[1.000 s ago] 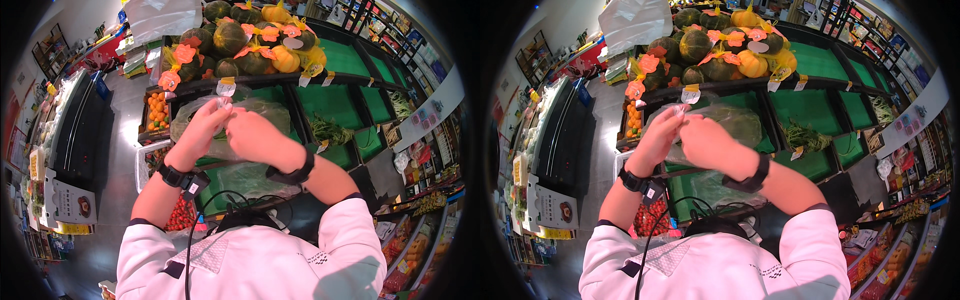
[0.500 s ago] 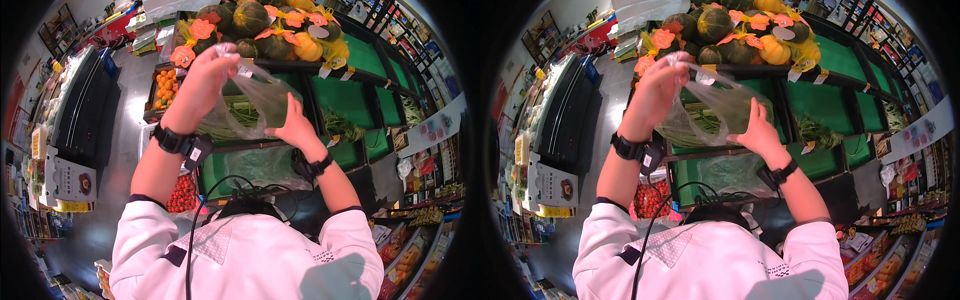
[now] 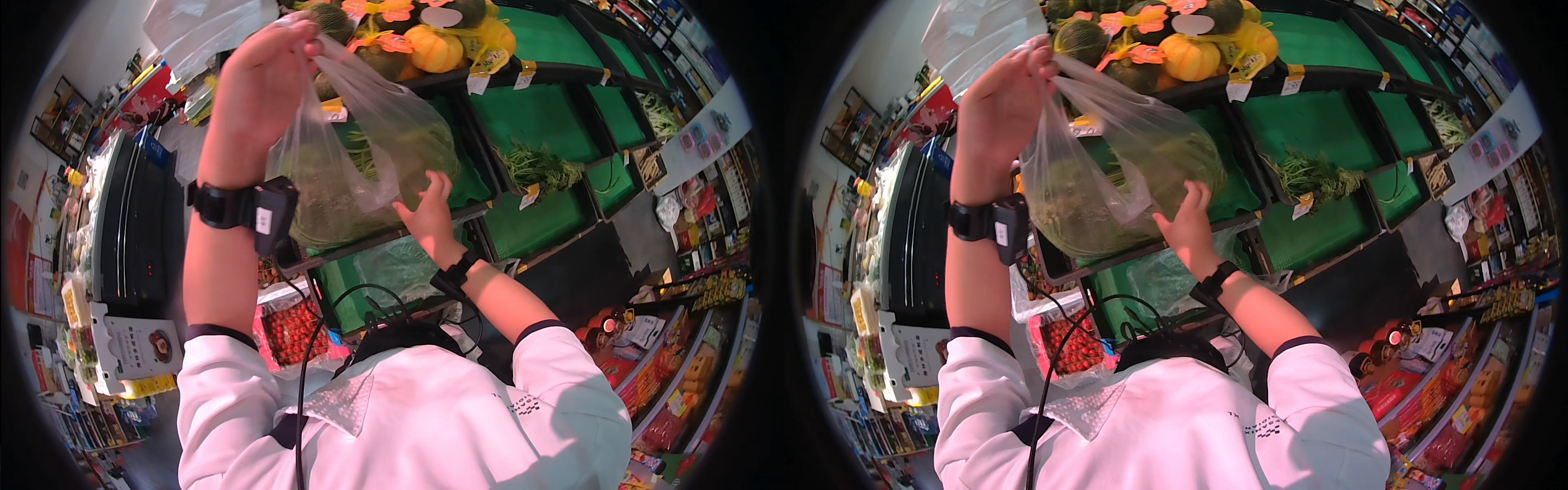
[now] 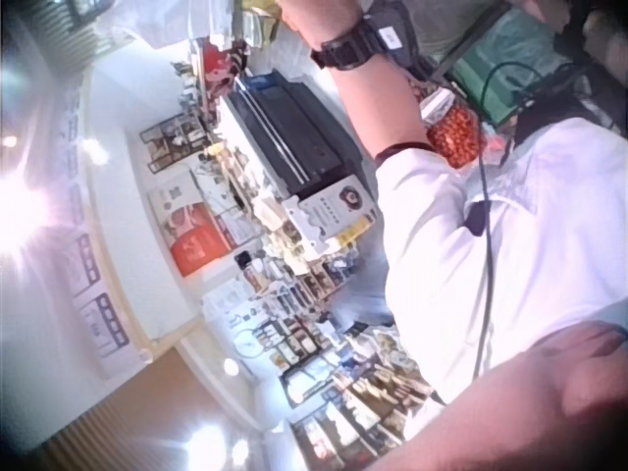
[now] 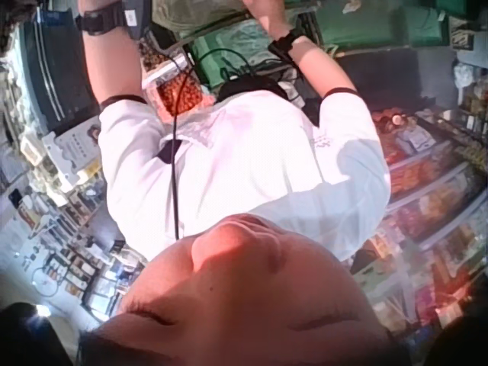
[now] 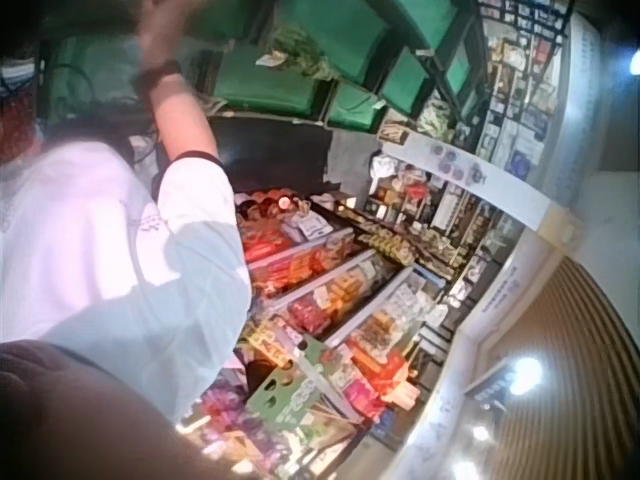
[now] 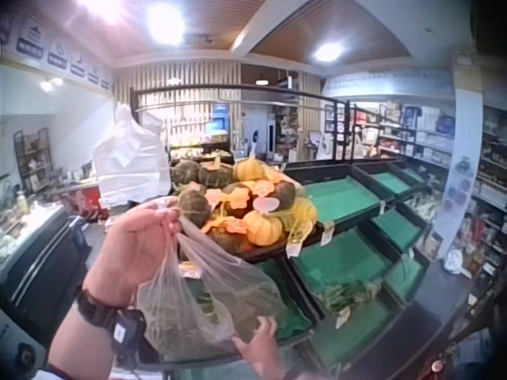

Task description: The person organizes bunches of long beans and celery on a grocery store display shelf. They pull the vegetables out of a large plastic bag, align the stalks by hand, and stack them neatly on a green shelf surface next to other produce.

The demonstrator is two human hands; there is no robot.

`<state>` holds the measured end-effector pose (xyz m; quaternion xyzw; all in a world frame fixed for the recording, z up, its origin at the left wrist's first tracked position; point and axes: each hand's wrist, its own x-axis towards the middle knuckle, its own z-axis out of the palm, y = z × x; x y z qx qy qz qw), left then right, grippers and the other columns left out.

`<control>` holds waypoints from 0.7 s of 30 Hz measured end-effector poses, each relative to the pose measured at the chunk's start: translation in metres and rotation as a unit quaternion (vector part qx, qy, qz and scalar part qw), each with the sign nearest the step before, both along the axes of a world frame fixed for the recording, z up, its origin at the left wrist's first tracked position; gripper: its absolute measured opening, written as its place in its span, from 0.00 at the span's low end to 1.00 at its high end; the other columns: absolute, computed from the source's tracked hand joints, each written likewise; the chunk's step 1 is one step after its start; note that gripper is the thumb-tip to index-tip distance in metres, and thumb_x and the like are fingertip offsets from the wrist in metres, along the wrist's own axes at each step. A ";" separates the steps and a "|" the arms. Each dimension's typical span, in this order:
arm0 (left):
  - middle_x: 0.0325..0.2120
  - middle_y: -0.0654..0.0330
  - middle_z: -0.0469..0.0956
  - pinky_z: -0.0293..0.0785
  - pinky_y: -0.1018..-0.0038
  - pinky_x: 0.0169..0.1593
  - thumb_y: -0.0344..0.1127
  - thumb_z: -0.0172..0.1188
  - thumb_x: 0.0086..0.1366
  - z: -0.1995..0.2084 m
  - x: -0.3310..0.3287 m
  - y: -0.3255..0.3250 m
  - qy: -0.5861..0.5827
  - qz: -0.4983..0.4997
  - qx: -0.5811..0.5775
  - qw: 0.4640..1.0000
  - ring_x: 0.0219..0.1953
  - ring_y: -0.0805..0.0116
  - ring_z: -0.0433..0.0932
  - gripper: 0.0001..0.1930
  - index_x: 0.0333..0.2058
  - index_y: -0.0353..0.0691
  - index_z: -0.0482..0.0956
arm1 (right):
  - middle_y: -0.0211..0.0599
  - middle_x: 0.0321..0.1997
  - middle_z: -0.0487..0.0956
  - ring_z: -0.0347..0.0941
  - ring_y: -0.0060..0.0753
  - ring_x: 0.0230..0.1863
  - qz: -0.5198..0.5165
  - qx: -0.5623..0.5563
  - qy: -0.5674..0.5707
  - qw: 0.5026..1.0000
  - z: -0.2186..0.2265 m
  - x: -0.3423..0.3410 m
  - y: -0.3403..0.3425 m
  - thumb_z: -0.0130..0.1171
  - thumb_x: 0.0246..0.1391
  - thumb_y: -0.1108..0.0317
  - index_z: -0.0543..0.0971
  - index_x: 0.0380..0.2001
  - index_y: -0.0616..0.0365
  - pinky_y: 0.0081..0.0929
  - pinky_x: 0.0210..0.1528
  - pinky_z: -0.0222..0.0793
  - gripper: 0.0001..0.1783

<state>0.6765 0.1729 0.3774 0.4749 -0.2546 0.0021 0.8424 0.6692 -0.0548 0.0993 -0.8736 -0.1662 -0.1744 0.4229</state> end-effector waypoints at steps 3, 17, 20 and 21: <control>0.40 0.61 0.69 0.67 0.75 0.48 0.32 0.47 0.67 0.011 0.004 0.008 0.004 -0.039 -0.004 0.999 0.43 0.69 0.68 0.17 0.51 0.27 0.64 | 0.52 0.60 0.64 0.77 0.49 0.40 -0.009 0.031 0.200 0.979 -0.015 0.002 -0.013 0.69 0.48 0.60 0.59 0.59 0.64 0.35 0.40 0.76 0.42; 0.46 0.54 0.65 0.60 0.72 0.54 0.36 0.51 0.62 0.086 -0.053 -0.007 -0.040 -0.082 0.066 0.994 0.48 0.65 0.64 0.35 0.60 0.17 0.49 | 0.52 0.50 0.72 0.76 0.48 0.47 0.219 0.453 0.628 0.594 -0.019 -0.008 -0.013 0.63 0.56 0.55 0.67 0.53 0.71 0.35 0.50 0.77 0.32; 0.47 0.52 0.63 0.59 0.70 0.58 0.36 0.51 0.61 0.110 -0.096 0.000 -0.048 -0.041 0.098 0.993 0.50 0.65 0.63 0.38 0.61 0.15 0.45 | 0.49 0.51 0.71 0.76 0.46 0.47 0.213 0.386 0.637 0.632 0.004 -0.027 -0.002 0.63 0.55 0.56 0.67 0.54 0.69 0.36 0.50 0.76 0.32; 0.48 0.52 0.63 0.59 0.71 0.59 0.35 0.50 0.62 0.112 -0.103 0.000 -0.044 -0.049 0.099 0.993 0.50 0.65 0.63 0.38 0.62 0.15 0.44 | 0.43 0.50 0.72 0.76 0.43 0.47 0.204 0.369 0.640 0.643 0.003 -0.031 -0.005 0.64 0.55 0.56 0.68 0.55 0.64 0.35 0.49 0.76 0.30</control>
